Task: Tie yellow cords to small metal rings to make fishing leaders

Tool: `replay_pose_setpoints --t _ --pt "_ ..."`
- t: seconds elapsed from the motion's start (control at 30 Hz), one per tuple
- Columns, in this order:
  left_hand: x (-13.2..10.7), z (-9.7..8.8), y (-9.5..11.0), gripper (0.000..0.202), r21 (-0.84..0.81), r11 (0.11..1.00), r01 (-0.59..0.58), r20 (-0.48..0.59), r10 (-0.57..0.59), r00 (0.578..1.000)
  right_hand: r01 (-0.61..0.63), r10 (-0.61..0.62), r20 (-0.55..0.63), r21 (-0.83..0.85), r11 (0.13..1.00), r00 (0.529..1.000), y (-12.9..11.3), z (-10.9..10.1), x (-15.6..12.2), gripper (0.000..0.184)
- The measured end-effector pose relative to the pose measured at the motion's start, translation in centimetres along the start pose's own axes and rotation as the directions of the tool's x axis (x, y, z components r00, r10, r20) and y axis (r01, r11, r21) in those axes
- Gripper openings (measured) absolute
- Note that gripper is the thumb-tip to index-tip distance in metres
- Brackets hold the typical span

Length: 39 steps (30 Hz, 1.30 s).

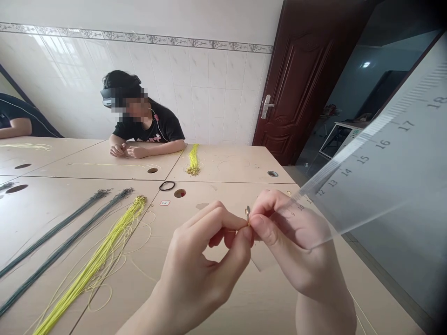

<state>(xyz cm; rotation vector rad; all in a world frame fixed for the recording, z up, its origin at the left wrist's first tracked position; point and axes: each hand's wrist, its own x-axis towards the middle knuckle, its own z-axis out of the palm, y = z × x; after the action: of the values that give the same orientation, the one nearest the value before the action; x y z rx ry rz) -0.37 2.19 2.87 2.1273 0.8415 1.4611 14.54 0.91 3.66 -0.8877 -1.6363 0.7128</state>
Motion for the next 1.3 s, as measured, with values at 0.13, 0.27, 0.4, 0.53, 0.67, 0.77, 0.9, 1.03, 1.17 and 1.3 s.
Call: replay_pose_setpoints --t 0.13,0.27,0.4,0.53,0.67,0.77,0.9,1.03,1.17,1.3 --pt "0.2 0.1 0.2 0.020 -0.033 0.998 0.055 -0.024 -0.056 0.998 0.014 -0.016 0.020 0.075 0.997 1.000 0.1 0.1 0.0 0.016" --pt "0.4 0.1 0.3 0.019 -0.115 0.987 0.109 -0.011 -0.111 0.994 0.003 -0.005 0.032 0.083 0.997 0.999 0.0 0.1 0.0 0.015" --pt "0.4 0.0 0.2 0.019 -0.186 0.978 0.092 -0.004 -0.095 0.995 -0.012 0.009 0.051 0.073 0.997 0.999 0.0 0.1 -0.1 0.015" --pt "0.4 -0.1 0.0 0.021 -0.219 0.971 0.098 -0.002 -0.101 0.995 -0.034 0.032 0.021 0.111 0.993 0.999 -0.2 0.0 -0.3 0.019" --pt "0.4 -0.3 -0.1 0.021 -0.164 0.981 0.103 -0.066 -0.115 0.991 0.004 0.006 -0.032 0.317 0.948 0.999 -0.8 -0.4 -0.5 0.022" --pt "0.4 -0.4 -0.2 0.021 -0.176 0.980 0.090 -0.063 -0.102 0.993 0.076 -0.050 -0.065 0.493 0.866 0.997 -1.3 -0.8 -0.7 0.023" --pt "0.4 -0.4 -0.1 0.021 -0.175 0.982 0.074 -0.066 -0.087 0.994 0.089 -0.050 -0.082 0.594 0.800 0.995 -1.6 -1.1 -0.6 0.016" --pt "0.2 -0.6 0.3 0.021 -0.173 0.983 0.062 -0.066 -0.074 0.995 0.152 -0.076 -0.150 0.605 0.781 0.986 -1.5 -0.7 -0.1 0.011" --pt "-0.1 -0.7 0.6 0.020 -0.166 0.986 0.028 -0.055 -0.038 0.998 0.177 -0.109 -0.154 0.553 0.814 0.982 -1.5 -0.3 0.2 0.016" --pt "-0.2 -0.6 0.7 0.018 -0.148 0.989 -0.024 -0.079 0.013 0.997 0.119 -0.084 -0.087 0.561 0.819 0.993 -1.8 -0.4 0.3 0.018"
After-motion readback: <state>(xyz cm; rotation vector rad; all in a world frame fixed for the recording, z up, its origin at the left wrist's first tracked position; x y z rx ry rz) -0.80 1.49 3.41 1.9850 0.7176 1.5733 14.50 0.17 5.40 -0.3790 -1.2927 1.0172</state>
